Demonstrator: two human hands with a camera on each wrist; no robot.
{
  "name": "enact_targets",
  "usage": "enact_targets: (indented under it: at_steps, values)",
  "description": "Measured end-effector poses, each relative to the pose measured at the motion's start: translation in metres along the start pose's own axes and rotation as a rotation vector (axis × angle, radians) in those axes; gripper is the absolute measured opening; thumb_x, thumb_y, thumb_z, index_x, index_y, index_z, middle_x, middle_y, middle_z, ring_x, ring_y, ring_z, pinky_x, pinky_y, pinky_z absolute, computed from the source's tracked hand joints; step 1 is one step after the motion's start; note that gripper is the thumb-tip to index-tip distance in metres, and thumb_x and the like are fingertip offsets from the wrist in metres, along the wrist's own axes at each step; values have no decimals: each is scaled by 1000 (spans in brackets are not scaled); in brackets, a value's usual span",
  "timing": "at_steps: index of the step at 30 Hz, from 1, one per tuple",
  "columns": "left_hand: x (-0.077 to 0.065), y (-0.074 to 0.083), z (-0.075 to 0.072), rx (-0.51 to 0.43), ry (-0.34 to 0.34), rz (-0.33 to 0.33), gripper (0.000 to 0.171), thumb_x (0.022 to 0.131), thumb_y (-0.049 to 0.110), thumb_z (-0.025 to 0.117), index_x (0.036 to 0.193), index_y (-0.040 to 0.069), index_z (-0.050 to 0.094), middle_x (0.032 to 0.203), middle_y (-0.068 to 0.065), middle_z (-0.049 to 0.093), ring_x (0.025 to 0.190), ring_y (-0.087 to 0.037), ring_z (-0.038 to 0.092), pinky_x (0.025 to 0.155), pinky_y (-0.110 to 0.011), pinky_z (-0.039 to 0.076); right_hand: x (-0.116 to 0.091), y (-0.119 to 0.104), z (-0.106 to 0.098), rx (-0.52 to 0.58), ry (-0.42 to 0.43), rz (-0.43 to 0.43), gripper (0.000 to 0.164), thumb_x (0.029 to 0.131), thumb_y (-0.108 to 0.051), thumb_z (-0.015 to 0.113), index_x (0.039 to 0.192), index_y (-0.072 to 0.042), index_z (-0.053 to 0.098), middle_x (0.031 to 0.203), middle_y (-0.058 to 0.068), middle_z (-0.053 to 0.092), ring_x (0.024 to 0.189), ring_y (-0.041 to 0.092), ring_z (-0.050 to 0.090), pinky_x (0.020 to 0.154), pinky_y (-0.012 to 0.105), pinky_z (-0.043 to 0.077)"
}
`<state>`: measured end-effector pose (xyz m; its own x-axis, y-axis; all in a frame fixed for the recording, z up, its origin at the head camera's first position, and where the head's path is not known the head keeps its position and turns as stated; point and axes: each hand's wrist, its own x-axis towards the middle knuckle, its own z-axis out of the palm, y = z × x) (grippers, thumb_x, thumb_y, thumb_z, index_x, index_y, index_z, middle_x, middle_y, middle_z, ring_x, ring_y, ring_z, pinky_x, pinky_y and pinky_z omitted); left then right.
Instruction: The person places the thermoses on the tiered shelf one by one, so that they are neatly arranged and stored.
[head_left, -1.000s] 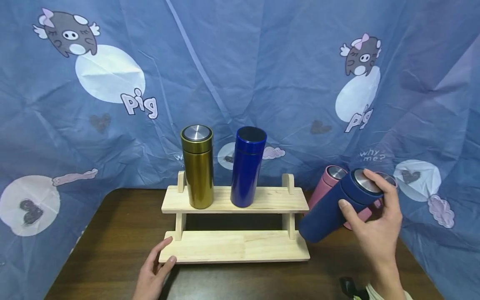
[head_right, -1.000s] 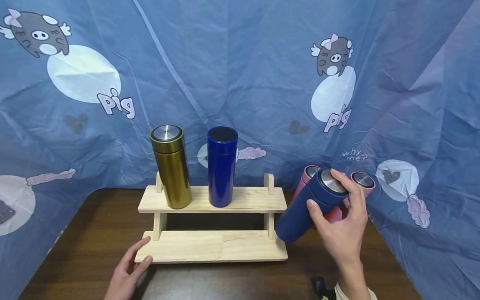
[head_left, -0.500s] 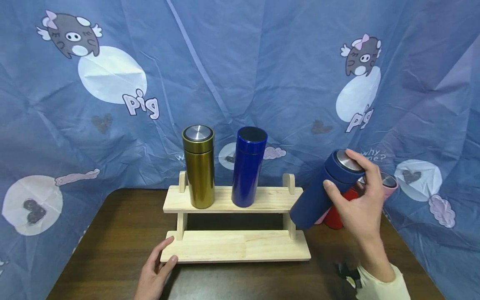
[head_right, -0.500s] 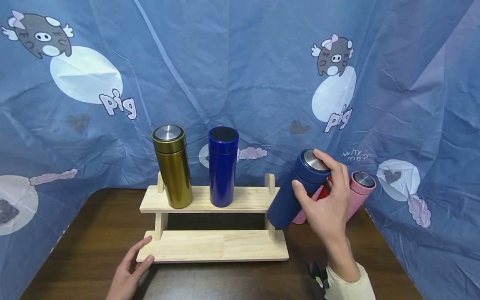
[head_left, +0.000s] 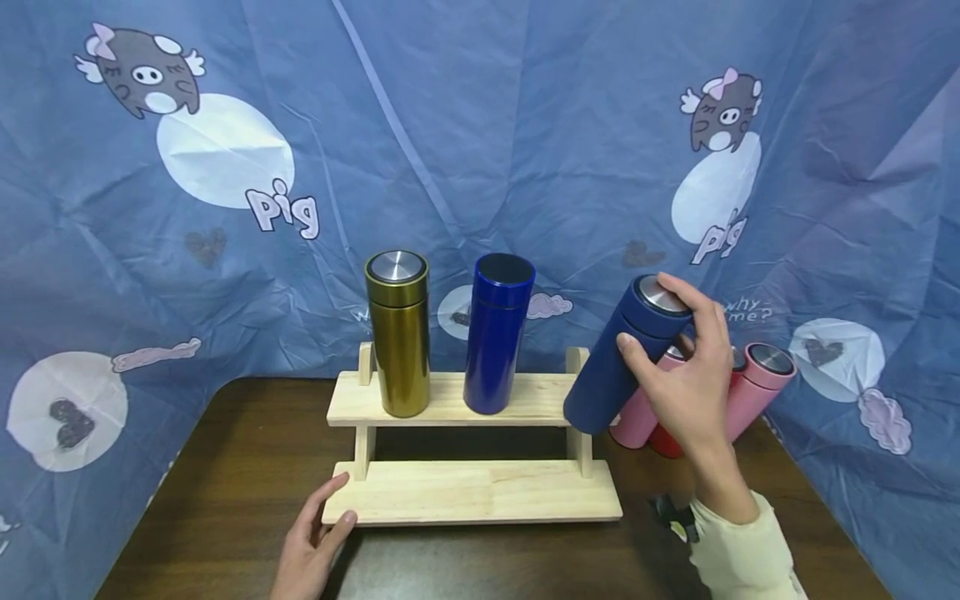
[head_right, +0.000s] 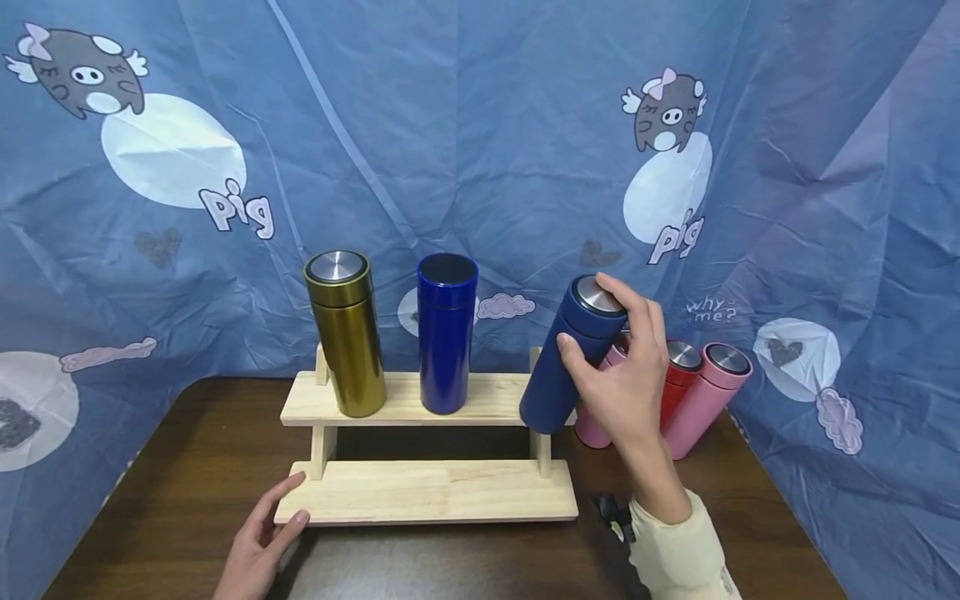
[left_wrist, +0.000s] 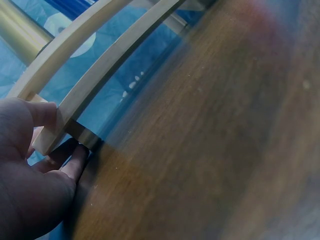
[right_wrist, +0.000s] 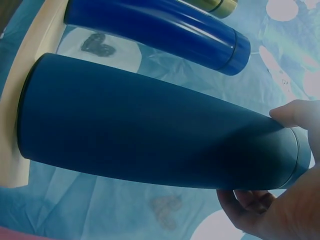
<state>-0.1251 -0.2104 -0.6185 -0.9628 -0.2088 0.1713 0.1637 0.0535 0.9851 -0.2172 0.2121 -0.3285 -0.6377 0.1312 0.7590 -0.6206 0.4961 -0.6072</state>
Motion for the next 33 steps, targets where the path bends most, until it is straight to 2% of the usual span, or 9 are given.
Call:
enact_targets:
  at_steps: [3, 7, 11, 14, 17, 23, 25, 28, 33]
  values:
    - [-1, 4, 2, -25, 4, 44, 52, 106, -1, 71, 156, 0, 58, 157, -16, 59, 128, 8, 57, 99, -7, 47, 2, 0, 6, -8, -14, -1, 72, 88, 0, 88, 155, -14, 65, 133, -12, 58, 126, 15, 57, 96, 18, 54]
    - [-1, 4, 3, -16, 17, 57, 51, 106, -2, 71, 155, 2, 60, 153, -9, 61, 126, 7, 58, 98, -7, 47, 3, 3, 14, -15, -16, -18, 71, 89, -3, 87, 155, -15, 64, 134, 4, 61, 125, 15, 57, 96, 23, 56]
    - [-1, 6, 3, -15, 15, 52, 51, 106, 0, 73, 155, 4, 61, 152, -2, 62, 127, 8, 57, 99, -7, 47, 4, 5, 24, -2, -7, -32, 69, 89, -4, 86, 154, -14, 65, 134, 10, 61, 125, 22, 58, 94, 17, 55]
    - [-1, 7, 3, -15, 7, 41, 51, 106, 2, 73, 155, 4, 60, 156, -11, 60, 126, 9, 57, 99, -7, 47, 4, 4, 30, 17, -9, -41, 68, 90, -5, 86, 154, -14, 65, 132, 11, 61, 126, 24, 58, 93, 16, 55]
    - [-1, 6, 3, -15, 1, 35, 52, 106, 3, 72, 156, 2, 58, 159, -23, 55, 126, 11, 56, 99, -7, 47, 5, 3, 36, 20, -17, -41, 67, 90, -7, 86, 154, -15, 65, 131, 15, 61, 126, 19, 57, 92, 17, 56]
    - [-2, 7, 3, 8, 15, -5, 50, 106, 6, 74, 155, 7, 61, 153, 1, 62, 126, 9, 58, 100, -9, 48, 5, 1, 43, 38, -21, -43, 67, 91, -8, 86, 154, -15, 65, 132, 17, 61, 126, 16, 56, 93, 18, 56]
    - [-2, 8, 4, 5, 16, 18, 51, 106, 5, 74, 155, 5, 60, 153, -3, 62, 126, 9, 58, 100, -9, 48, 5, 1, 45, 47, -23, -44, 66, 91, -8, 86, 154, -14, 65, 132, 16, 61, 127, 17, 56, 93, 19, 57]
    - [-3, 8, 5, -38, 18, 63, 51, 105, -1, 71, 154, 2, 60, 154, -14, 61, 126, 9, 59, 99, -8, 47, 6, 1, 46, 43, -26, -45, 66, 91, -9, 85, 154, -14, 65, 131, 15, 62, 127, 20, 57, 94, 28, 60]
    - [-3, 6, 6, -57, 24, 83, 51, 104, -2, 71, 154, 4, 62, 151, -8, 62, 125, 8, 60, 99, -8, 48, 6, 3, 49, 41, -36, -58, 66, 91, -10, 84, 154, -14, 64, 130, 17, 61, 125, 27, 58, 93, 61, 63]
